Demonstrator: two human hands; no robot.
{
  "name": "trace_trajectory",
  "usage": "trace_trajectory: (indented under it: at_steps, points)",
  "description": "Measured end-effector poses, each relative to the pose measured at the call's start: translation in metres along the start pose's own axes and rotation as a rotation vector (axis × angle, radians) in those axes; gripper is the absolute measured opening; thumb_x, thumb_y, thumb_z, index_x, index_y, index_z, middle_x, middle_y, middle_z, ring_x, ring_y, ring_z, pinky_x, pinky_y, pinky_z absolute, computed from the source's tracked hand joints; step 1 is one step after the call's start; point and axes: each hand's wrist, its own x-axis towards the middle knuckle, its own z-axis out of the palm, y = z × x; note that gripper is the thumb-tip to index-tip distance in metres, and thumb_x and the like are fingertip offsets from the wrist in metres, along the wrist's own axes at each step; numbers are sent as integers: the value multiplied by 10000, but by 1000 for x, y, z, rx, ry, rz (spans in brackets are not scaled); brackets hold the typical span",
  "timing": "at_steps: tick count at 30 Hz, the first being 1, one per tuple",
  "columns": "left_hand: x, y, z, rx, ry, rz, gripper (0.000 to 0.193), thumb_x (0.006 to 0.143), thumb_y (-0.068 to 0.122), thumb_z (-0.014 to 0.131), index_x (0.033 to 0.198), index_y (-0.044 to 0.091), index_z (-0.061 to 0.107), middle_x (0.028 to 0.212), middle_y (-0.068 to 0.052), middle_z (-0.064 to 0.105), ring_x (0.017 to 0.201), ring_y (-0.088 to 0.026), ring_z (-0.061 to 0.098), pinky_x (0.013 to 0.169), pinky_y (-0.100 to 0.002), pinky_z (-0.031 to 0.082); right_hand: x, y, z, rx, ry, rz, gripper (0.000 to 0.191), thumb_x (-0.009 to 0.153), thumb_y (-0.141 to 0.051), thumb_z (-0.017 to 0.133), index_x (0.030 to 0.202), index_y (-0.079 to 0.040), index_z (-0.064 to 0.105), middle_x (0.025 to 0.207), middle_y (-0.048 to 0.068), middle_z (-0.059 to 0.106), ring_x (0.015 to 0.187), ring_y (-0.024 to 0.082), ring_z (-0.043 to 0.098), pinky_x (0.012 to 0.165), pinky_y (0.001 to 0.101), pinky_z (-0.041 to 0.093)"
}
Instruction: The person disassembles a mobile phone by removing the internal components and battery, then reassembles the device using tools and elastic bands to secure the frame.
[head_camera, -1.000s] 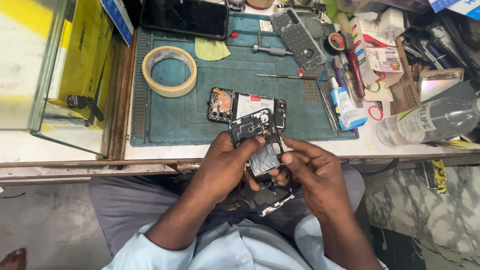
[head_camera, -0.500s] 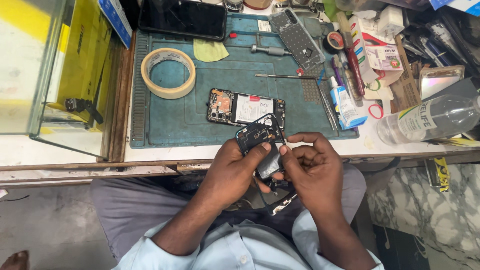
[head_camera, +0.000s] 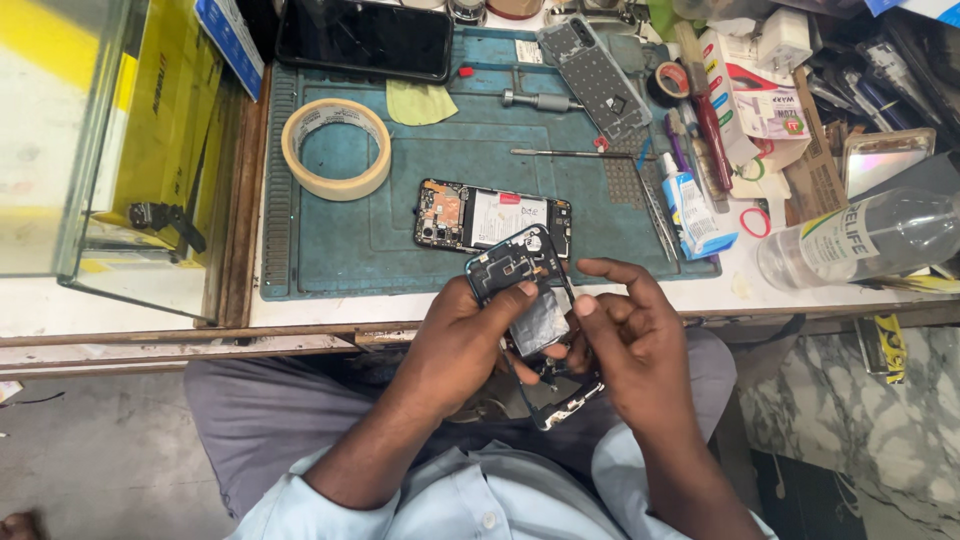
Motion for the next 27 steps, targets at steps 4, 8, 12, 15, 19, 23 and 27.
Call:
trace_trajectory:
  at_steps: [4,8,12,15,19,23,27]
  points:
    - [2,6,-5,-26,26,3,330,993,227,554,1176,-16,683,921,-125,759,711,-182,758,464,-300,616,-2,-1,-5,20,-46,60,470,933,-63,678,1378,-21,531,793,117,759,556,88,618,509,224,503]
    - [3,11,-6,-47,35,-39,330,983,230,578,1171,-21,681,932,-149,772,715,-207,763,468,-305,609,-4,1,-5,64,-33,118,482,915,-70,688,1368,-39,525,802,134,781,522,90,595,476,231,487]
    - [4,17,-13,-74,-15,-67,392,1028,278,565,1133,-78,691,923,-197,777,747,-230,787,568,-297,648,-3,2,-8,151,24,50,405,943,-73,686,1317,-32,536,835,133,752,546,97,612,473,225,475]
    - [5,18,-17,-53,53,-73,362,1012,290,557,1141,-38,640,954,-184,774,771,-245,799,591,-295,628,1,2,-10,173,72,-20,337,958,-64,685,1259,-37,535,840,144,752,535,99,600,466,223,466]
    - [5,14,-21,-28,48,2,326,994,189,559,1198,-52,640,1036,-134,754,824,-199,798,662,-283,657,2,1,-13,93,147,-134,277,981,-44,673,1203,-55,507,861,138,755,572,87,615,499,212,484]
    - [6,4,-16,64,106,85,297,958,63,621,1230,-55,650,1063,-130,773,789,-150,758,667,-255,649,-1,2,-12,42,183,-195,262,999,-26,669,1186,-59,489,877,124,745,620,73,632,532,197,493]
    - [8,1,-9,68,182,150,269,936,19,644,1194,-60,636,983,-119,776,710,-126,745,614,-241,631,-2,5,-10,27,179,-198,251,995,-25,668,1169,-57,491,890,118,748,629,70,636,542,193,512]
